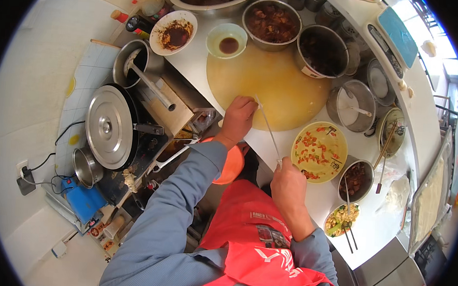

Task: The person assembles a noodle bowl by adding cooked noodles, green vegetables, a dark sauce, and a red vegetable mixture from separate containers. They use a spoon and chopsticks to transfer and mix the ingredients, then place the finished bowl on the counter.

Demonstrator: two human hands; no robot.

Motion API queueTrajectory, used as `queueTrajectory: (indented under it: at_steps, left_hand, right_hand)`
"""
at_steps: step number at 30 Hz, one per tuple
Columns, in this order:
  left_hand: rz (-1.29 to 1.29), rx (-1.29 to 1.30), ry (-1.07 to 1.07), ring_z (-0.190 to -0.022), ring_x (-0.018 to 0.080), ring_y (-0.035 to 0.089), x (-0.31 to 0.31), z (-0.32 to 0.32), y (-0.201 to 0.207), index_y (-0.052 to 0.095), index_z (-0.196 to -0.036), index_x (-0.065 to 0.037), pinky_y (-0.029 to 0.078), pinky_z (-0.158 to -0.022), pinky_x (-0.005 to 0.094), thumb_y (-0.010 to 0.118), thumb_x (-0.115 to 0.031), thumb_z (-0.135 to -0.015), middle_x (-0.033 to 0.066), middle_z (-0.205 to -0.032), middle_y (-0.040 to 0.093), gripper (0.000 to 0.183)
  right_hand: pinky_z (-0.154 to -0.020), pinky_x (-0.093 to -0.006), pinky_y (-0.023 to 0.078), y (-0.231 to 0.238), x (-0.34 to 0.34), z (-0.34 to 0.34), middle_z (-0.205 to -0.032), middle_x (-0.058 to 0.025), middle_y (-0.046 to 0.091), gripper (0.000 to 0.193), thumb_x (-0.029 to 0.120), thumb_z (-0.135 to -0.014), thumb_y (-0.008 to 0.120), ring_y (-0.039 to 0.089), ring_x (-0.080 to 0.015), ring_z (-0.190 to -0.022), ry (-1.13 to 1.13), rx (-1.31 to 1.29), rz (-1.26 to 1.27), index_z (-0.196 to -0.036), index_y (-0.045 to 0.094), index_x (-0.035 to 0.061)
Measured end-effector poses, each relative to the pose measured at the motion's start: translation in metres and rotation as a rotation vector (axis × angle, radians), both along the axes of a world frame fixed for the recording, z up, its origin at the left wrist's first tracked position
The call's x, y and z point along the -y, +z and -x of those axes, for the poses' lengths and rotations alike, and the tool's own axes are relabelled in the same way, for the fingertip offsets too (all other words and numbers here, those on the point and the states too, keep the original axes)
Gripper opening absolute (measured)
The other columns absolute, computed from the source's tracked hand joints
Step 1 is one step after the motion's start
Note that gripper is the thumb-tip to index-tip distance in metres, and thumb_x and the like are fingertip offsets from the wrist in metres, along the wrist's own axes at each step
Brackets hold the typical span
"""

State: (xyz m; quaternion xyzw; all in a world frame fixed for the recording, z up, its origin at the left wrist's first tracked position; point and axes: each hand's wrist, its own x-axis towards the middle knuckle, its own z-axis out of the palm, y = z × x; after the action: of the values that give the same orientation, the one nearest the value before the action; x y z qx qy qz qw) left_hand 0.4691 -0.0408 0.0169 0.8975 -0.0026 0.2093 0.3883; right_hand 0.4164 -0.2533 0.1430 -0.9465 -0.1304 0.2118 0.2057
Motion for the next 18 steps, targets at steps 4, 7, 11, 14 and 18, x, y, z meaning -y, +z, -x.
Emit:
queueTrajectory:
  at_steps: [4, 7, 11, 14, 18]
  left_hand:
    - [-0.004, 0.048, -0.026, -0.083, 0.0319, 0.062, -0.002, -0.001, -0.004, 0.068, -0.089, 0.0, 0.053, -0.072, 0.0395, 0.07, 0.008, -0.074, 0.0107, -0.094, 0.066, 0.017]
    - [0.001, 0.053, -0.074, -0.085, 0.0316, 0.062, -0.003, -0.002, -0.004, 0.069, -0.091, 0.0, 0.053, -0.072, 0.0387, 0.069, 0.009, -0.074, 0.0107, -0.096, 0.067, 0.02]
    - [0.03, 0.04, -0.135, -0.095, 0.0358, 0.064, -0.007, -0.001, -0.004, 0.071, -0.105, 0.0, 0.054, -0.079, 0.0386, 0.066, 0.016, -0.073, 0.0141, -0.105, 0.067, 0.036]
    - [0.02, 0.016, -0.169, -0.096, 0.0361, 0.064, -0.01, -0.001, -0.006, 0.071, -0.106, 0.0, 0.054, -0.079, 0.0385, 0.066, 0.017, -0.072, 0.0146, -0.106, 0.067, 0.038]
    - [0.01, -0.002, -0.197, -0.095, 0.0362, 0.064, -0.014, -0.002, -0.008, 0.071, -0.105, 0.0, 0.054, -0.079, 0.0383, 0.067, 0.017, -0.072, 0.0149, -0.105, 0.068, 0.037]
  right_hand:
    - [-0.061, -0.0487, 0.056, -0.001, -0.001, 0.0, -0.077, -0.0228, 0.065, 0.011, 0.008, -0.088, 0.062, 0.067, -0.0417, -0.068, 0.02, -0.011, 0.048, -0.092, 0.055, 0.0001]
    - [-0.061, -0.0481, 0.056, 0.001, 0.001, -0.004, -0.077, -0.0215, 0.065, 0.012, 0.008, -0.087, 0.063, 0.068, -0.0413, -0.068, 0.023, -0.033, 0.076, -0.091, 0.055, 0.0002]
    - [-0.061, -0.0478, 0.056, 0.005, 0.0, -0.007, -0.077, -0.0211, 0.065, 0.012, 0.005, -0.084, 0.063, 0.068, -0.0406, -0.069, 0.04, -0.059, 0.111, -0.091, 0.056, -0.0001]
    - [-0.061, -0.0479, 0.056, 0.011, -0.002, -0.01, -0.076, -0.0217, 0.066, 0.011, 0.003, -0.083, 0.062, 0.069, -0.0406, -0.068, 0.046, -0.079, 0.113, -0.091, 0.056, -0.0005]
    - [-0.06, -0.0479, 0.056, 0.012, -0.006, -0.014, -0.074, -0.0224, 0.066, 0.008, 0.002, -0.084, 0.06, 0.069, -0.0409, -0.068, 0.044, -0.113, 0.096, -0.091, 0.056, -0.0004]
